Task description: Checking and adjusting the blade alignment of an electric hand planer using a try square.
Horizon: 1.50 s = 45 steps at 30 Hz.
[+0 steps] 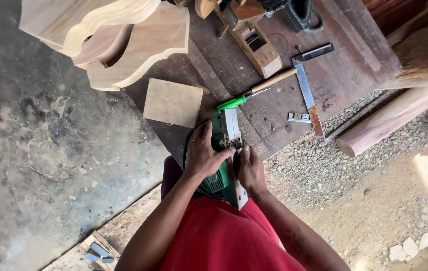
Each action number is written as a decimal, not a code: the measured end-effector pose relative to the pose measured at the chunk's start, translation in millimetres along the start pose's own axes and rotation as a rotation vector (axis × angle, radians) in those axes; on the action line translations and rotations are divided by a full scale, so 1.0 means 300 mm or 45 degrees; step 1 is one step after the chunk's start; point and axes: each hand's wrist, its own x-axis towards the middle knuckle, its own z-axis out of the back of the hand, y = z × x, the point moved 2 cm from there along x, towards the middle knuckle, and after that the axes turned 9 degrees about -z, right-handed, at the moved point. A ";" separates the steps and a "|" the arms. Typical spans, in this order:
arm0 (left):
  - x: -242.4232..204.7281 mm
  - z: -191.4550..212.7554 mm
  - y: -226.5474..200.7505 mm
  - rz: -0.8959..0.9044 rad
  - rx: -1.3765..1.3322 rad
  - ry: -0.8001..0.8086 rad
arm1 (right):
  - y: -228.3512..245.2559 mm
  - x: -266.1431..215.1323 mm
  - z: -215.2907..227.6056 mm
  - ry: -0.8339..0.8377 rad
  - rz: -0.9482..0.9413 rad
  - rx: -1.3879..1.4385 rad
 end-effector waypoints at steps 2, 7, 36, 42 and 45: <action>-0.004 0.023 -0.027 -0.018 -0.020 -0.022 | 0.018 0.007 0.015 -0.002 0.055 0.002; -0.022 0.047 -0.052 -0.027 -0.031 -0.070 | -0.025 0.104 0.050 0.005 0.411 -0.239; -0.029 0.075 -0.104 -0.006 -0.053 -0.146 | -0.045 0.143 0.026 -0.089 1.097 -0.394; -0.030 0.078 -0.098 -0.093 -0.060 -0.134 | -0.040 0.227 0.092 0.126 1.128 -0.450; -0.045 0.053 -0.056 -0.248 -0.035 -0.201 | -0.011 0.239 0.109 0.108 1.247 -0.554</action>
